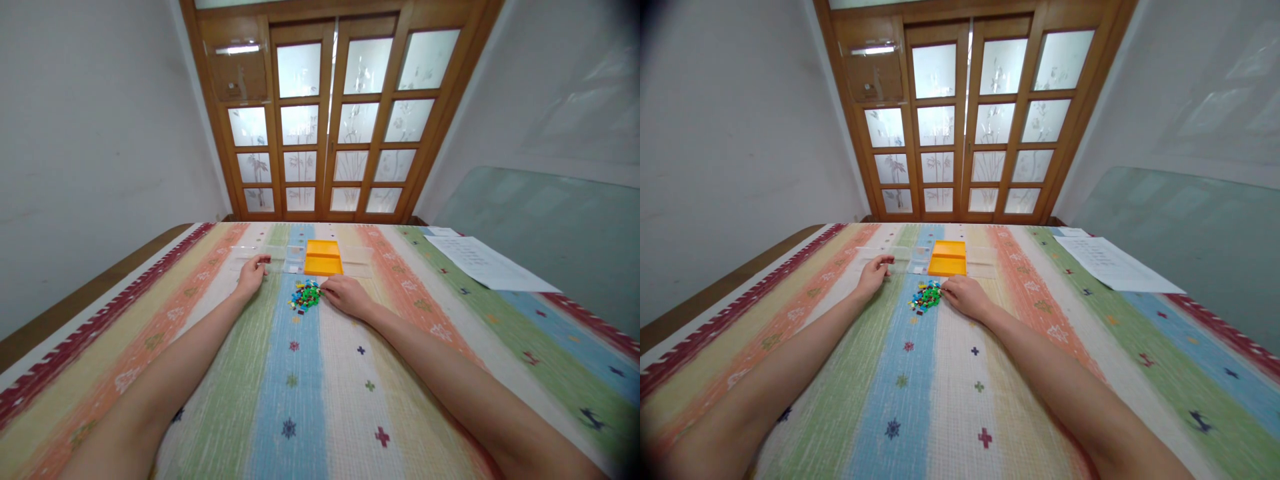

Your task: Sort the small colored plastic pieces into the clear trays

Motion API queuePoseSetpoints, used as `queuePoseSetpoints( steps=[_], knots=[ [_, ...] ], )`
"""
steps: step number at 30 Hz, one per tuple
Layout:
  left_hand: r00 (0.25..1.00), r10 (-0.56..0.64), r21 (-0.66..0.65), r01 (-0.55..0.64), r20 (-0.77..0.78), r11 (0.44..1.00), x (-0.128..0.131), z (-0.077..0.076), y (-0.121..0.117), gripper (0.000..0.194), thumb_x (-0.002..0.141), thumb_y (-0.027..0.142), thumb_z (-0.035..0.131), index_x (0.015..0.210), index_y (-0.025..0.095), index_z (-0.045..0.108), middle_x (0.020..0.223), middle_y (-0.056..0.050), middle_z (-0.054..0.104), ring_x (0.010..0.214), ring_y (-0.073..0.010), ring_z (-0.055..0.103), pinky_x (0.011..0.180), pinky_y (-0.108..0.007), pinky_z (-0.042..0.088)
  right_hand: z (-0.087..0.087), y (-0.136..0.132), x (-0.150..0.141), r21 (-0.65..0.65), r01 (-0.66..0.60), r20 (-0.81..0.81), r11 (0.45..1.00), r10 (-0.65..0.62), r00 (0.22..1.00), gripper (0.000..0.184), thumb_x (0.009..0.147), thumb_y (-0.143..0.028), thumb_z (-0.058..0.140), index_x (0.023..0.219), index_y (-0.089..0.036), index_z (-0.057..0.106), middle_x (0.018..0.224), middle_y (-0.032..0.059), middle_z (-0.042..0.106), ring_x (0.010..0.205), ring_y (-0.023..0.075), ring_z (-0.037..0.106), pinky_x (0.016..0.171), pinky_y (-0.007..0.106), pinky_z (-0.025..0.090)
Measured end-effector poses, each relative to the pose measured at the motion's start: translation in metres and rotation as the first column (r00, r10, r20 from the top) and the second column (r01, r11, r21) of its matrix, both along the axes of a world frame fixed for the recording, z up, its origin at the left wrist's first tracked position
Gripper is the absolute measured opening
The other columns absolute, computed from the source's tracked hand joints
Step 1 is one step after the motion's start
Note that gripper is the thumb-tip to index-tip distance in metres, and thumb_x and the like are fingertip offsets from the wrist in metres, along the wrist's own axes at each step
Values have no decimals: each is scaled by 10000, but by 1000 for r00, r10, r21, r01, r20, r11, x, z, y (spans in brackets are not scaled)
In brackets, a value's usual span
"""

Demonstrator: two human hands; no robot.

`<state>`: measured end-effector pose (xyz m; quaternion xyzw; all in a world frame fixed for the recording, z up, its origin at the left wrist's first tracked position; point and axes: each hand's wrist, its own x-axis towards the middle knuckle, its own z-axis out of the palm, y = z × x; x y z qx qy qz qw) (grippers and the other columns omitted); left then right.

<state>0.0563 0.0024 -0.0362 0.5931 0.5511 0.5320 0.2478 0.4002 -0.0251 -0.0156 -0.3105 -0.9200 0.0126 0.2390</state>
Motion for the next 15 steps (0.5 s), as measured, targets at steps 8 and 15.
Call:
queuePoseSetpoints(
  steps=[8,15],
  knots=[
    [1000,-6,-27,6,26,1000,0,-5,2,471,834,218,502,1267,184,683,1237,-78,722,612,-99,597,580,-239,479,3,-2,-1,-7,10,8,1000,-10,1000,207,1035,-296,540,1014,-212,727,938,65,728,885,194,646,786,288,438],
    [999,-19,-60,21,45,998,1,-9,2,531,853,228,521,1374,176,612,1297,-95,707,597,-95,592,594,-252,500,1,-1,-1,-13,-1,15,1000,1,1000,212,1036,-285,529,1034,-208,726,958,73,725,905,196,645,811,298,446]
  ],
)
